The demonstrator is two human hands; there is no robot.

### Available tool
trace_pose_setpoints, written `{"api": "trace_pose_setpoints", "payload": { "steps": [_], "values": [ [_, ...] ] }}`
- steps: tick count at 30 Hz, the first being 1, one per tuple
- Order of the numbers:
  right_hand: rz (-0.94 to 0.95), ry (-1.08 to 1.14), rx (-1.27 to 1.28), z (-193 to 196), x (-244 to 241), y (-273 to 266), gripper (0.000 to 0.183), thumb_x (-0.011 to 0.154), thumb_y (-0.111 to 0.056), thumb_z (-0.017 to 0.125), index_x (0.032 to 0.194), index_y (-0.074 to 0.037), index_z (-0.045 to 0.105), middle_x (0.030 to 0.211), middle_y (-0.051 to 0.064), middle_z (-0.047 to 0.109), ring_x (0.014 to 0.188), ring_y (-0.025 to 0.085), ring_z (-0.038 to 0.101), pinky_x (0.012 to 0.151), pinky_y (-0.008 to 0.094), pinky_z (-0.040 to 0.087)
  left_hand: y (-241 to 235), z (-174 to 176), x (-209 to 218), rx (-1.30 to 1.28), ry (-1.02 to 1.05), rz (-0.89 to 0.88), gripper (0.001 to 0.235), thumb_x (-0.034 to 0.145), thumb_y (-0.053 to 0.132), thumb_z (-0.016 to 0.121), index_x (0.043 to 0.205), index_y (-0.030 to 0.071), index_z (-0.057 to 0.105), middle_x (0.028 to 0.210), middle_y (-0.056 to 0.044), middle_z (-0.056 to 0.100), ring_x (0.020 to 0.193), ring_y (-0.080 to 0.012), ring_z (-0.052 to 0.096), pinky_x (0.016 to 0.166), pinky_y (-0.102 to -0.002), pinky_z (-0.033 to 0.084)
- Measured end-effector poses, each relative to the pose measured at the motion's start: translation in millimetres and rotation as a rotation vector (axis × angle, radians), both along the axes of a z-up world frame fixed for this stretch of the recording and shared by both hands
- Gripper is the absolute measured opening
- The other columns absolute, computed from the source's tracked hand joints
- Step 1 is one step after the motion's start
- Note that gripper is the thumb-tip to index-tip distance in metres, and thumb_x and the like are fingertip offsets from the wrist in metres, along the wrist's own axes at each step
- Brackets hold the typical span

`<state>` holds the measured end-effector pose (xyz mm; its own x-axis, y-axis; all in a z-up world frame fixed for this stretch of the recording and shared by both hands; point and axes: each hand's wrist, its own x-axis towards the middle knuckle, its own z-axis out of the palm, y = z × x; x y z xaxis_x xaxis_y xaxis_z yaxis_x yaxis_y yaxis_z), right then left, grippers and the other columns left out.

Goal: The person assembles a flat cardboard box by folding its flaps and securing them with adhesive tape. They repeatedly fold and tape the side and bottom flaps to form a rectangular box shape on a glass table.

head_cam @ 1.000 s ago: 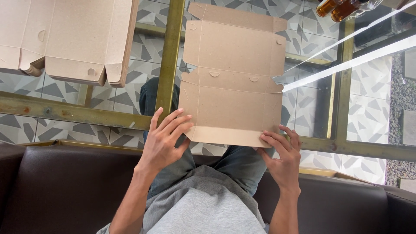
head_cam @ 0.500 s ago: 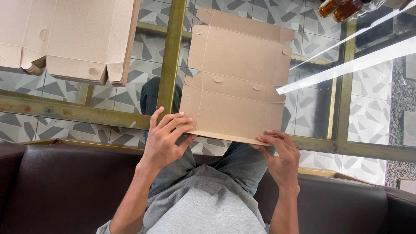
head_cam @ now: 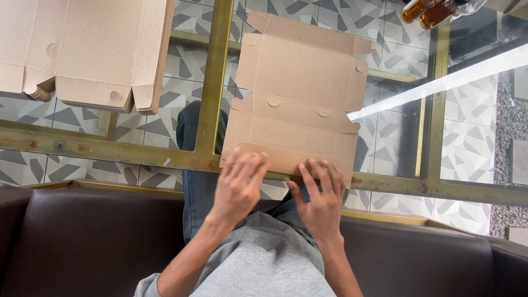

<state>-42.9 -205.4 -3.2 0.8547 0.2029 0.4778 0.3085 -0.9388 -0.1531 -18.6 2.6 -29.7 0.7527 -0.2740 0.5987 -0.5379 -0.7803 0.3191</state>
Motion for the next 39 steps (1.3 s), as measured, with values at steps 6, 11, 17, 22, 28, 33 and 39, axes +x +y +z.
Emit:
{"api": "trace_pose_setpoints", "payload": {
  "steps": [6,11,17,22,28,33,39],
  "values": [
    [0.169,0.106,-0.101,0,-8,20,0.054,0.106,-0.045,0.045,0.146,-0.011,0.059,0.154,0.007,0.055,0.145,0.032,0.046,0.123,0.049,0.029,-22,22,-16,0.112,0.1,-0.017,0.042,0.098,0.02,0.055,0.136,0.006,0.065,0.139,-0.014,0.061,0.134,-0.0321,0.054,0.12,-0.054,0.035],
    [0.186,0.147,-0.16,6,2,16,0.076,0.103,-0.063,0.025,0.154,-0.012,0.05,0.161,0.008,0.047,0.152,0.032,0.036,0.127,0.049,0.018,-24,37,-15,0.209,0.178,0.012,0.058,0.101,0.041,0.05,0.148,0.007,0.053,0.158,-0.012,0.047,0.15,-0.0282,0.04,0.124,-0.049,0.023],
    [0.129,0.193,-0.178,4,-1,11,0.091,0.094,-0.079,0.024,0.157,-0.017,0.046,0.164,0.004,0.043,0.154,0.029,0.032,0.128,0.049,0.015,-17,44,-18,0.329,0.288,0.047,0.075,0.096,0.056,0.05,0.157,0.014,0.042,0.167,-0.008,0.034,0.156,-0.0248,0.027,0.125,-0.056,0.014],
    [0.074,0.235,-0.15,4,-6,1,0.086,0.093,-0.079,0.024,0.158,-0.027,0.045,0.164,-0.001,0.042,0.155,0.026,0.031,0.127,0.049,0.013,0,52,-18,0.379,0.548,0.067,0.073,0.1,0.068,0.03,0.16,0.026,0.034,0.171,-0.001,0.022,0.158,-0.0223,0.014,0.122,-0.065,0.001],
    [-0.001,0.25,-0.114,10,-8,-18,0.079,0.097,-0.074,0.02,0.156,-0.029,0.049,0.164,-0.003,0.043,0.156,0.024,0.027,0.127,0.052,0.003,7,49,-20,0.354,0.49,0.13,0.067,0.101,0.059,0.037,0.16,0.027,0.034,0.171,-0.001,0.024,0.158,-0.0205,0.019,0.126,-0.057,0.005],
    [-0.045,0.087,0.015,-4,0,-21,0.072,0.1,-0.069,0.03,0.134,-0.019,0.07,0.143,0.001,0.064,0.141,0.029,0.049,0.125,0.051,0.025,1,44,-15,0.311,0.479,0.149,0.061,0.102,0.058,0.039,0.153,0.025,0.045,0.167,-0.003,0.032,0.156,-0.0233,0.025,0.122,-0.064,0.01],
    [0.182,0.039,0.024,-9,40,-2,0.047,0.094,-0.057,0.064,0.121,-0.02,0.077,0.122,-0.004,0.072,0.116,0.023,0.064,0.103,0.039,0.051,0,45,5,0.314,0.457,0.128,0.069,0.096,0.068,0.043,0.149,0.023,0.05,0.165,-0.005,0.036,0.154,-0.0261,0.028,0.12,-0.069,0.013]
  ]
}}
